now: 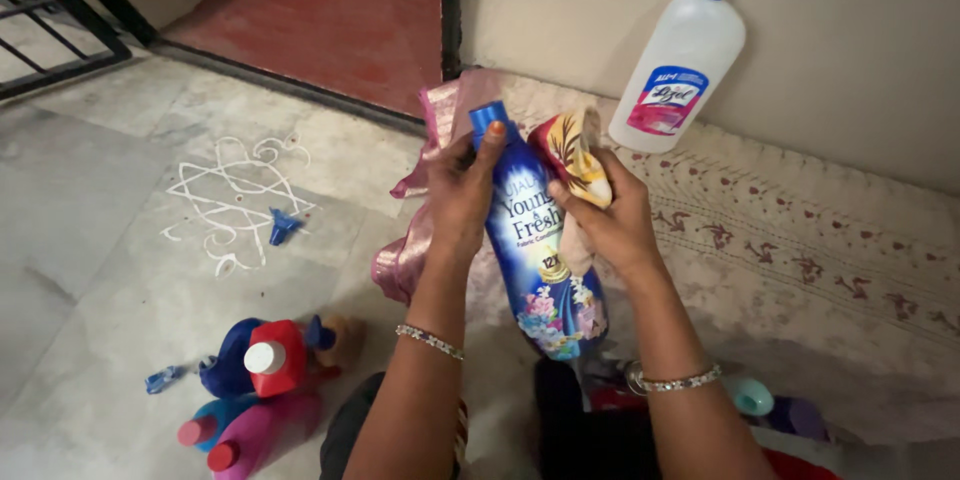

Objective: The person sits on the floor and wipes several plastic bottles with a cloth. They handle a white bottle with a blue cap, a blue bottle, and a beige pump bottle, wiping each one thoroughly before placing them on a nearby bench.

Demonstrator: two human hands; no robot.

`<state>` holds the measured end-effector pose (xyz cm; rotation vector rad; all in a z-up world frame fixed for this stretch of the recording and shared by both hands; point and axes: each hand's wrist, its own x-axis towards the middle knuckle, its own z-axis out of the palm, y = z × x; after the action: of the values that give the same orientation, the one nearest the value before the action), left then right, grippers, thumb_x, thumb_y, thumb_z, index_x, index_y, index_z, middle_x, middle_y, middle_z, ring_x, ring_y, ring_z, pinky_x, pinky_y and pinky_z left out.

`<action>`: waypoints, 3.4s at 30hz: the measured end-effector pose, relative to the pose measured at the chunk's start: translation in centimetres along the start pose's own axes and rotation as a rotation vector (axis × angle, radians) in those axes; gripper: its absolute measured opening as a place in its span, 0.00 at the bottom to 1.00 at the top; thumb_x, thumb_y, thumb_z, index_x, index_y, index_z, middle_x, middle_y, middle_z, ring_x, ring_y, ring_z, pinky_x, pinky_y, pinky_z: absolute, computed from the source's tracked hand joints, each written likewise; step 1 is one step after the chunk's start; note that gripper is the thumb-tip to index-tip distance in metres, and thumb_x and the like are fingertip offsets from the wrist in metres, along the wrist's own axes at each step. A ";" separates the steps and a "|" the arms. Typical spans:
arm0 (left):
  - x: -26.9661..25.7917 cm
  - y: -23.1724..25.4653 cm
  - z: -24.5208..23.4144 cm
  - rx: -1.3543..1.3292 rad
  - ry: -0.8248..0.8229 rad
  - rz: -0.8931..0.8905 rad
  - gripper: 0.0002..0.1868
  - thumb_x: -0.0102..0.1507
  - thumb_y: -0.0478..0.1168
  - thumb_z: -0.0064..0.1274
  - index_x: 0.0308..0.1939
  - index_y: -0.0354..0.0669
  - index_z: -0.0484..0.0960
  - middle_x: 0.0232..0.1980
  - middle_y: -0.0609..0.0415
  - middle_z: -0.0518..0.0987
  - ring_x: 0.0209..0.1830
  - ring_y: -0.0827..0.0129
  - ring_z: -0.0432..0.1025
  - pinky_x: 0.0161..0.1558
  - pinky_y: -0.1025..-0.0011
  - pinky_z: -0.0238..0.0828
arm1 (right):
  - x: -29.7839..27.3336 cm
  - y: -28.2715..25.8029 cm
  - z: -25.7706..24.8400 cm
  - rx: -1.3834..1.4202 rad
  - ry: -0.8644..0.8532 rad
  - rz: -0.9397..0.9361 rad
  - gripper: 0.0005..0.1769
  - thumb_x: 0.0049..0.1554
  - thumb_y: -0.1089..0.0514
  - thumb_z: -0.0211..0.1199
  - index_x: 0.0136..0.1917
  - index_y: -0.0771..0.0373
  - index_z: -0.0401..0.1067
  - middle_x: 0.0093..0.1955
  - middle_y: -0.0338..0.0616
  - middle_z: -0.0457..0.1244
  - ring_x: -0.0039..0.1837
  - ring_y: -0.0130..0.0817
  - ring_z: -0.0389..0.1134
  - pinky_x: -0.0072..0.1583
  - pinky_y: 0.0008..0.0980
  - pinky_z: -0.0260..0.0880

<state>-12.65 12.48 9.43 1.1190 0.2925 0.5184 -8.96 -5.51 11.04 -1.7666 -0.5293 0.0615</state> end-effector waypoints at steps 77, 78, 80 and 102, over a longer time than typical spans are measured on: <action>-3.2 0.5 1.4 0.047 -0.180 0.158 0.30 0.68 0.48 0.57 0.65 0.26 0.75 0.55 0.45 0.83 0.53 0.71 0.76 0.56 0.74 0.74 | 0.1 -3.9 5.6 -0.357 0.296 -0.679 0.23 0.76 0.52 0.39 0.71 0.77 0.55 0.61 0.66 0.61 0.62 0.50 0.65 0.62 0.43 0.65; -3.3 0.6 1.6 0.061 -0.158 0.164 0.30 0.67 0.48 0.57 0.64 0.25 0.76 0.53 0.44 0.84 0.51 0.71 0.76 0.55 0.74 0.75 | 0.1 -3.7 5.8 -0.306 0.315 -0.555 0.22 0.75 0.52 0.40 0.69 0.74 0.59 0.58 0.60 0.63 0.59 0.45 0.66 0.60 0.40 0.67; -3.5 1.0 1.8 0.117 -0.115 0.134 0.30 0.66 0.47 0.59 0.62 0.24 0.77 0.49 0.44 0.85 0.47 0.71 0.77 0.50 0.74 0.76 | 0.2 -2.7 5.9 -0.205 0.339 -0.304 0.20 0.74 0.50 0.42 0.66 0.67 0.65 0.52 0.49 0.66 0.54 0.37 0.69 0.58 0.36 0.69; -3.2 3.2 0.6 -0.033 0.058 0.153 0.19 0.61 0.40 0.66 0.50 0.29 0.87 0.42 0.53 0.86 0.39 0.77 0.76 0.45 0.79 0.74 | -1.4 -1.0 8.3 -0.195 0.334 -0.330 0.24 0.73 0.50 0.43 0.72 0.70 0.63 0.62 0.59 0.66 0.64 0.49 0.70 0.64 0.42 0.67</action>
<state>-15.87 11.41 12.49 1.1011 0.2488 0.6896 -13.17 1.70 9.42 -1.8061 -0.5888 -0.5224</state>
